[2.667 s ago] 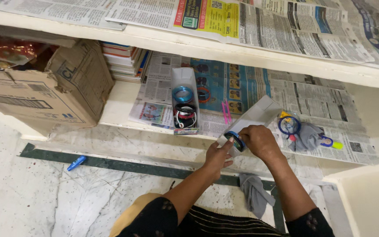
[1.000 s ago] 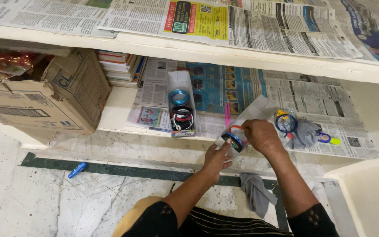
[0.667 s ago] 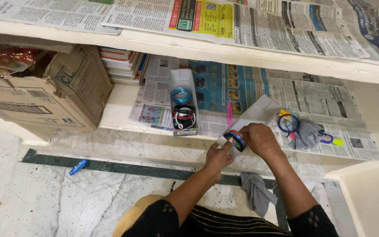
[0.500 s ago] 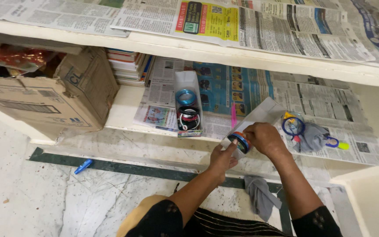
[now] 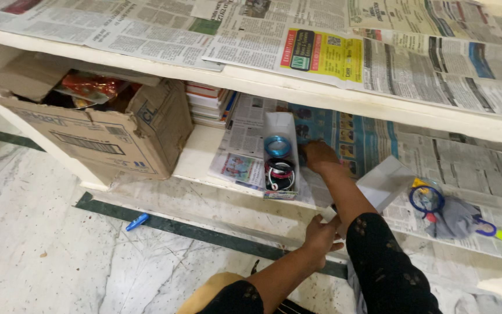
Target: The person organizes accessories by placing bangles, thread spools, and small items into organizer boxes on a shelf by hand.
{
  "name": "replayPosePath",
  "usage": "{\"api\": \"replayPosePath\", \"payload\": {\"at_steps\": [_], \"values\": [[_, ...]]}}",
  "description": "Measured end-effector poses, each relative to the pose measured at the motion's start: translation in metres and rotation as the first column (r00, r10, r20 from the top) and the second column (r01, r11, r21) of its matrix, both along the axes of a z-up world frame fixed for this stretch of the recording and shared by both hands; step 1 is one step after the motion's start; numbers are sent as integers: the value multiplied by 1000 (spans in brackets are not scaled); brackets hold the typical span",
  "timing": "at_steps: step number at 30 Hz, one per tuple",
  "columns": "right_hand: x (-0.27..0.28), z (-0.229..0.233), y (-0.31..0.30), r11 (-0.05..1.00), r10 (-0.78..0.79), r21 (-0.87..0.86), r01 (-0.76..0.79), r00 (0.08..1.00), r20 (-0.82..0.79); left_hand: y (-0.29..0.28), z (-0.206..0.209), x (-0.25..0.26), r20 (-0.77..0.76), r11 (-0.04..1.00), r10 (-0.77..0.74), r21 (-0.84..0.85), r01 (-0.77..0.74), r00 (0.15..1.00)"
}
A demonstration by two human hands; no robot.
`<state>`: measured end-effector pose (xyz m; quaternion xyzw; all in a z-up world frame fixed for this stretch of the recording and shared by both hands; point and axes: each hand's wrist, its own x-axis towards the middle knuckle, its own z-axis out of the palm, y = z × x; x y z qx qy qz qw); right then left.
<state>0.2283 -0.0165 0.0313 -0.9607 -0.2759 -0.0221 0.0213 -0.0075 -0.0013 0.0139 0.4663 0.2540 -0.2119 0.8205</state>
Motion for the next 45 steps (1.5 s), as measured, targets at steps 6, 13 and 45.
{"api": "replayPosePath", "payload": {"at_steps": [6, 13, 45], "values": [[1, -1, 6, 997, -83, 7, 83, 997, 0, 6, 6, 0, 102, 997, 34, -74, -26, 994], [-17, 60, 28, 958, 39, 265, -112, 963, 266, -1, 3, -1, 118, 998, 64, -6, -64, 991], [-126, 156, -125, 778, -8, 563, 277, 902, -432, 2, -33, 19, 97, 997, 63, -54, -58, 993]]}}
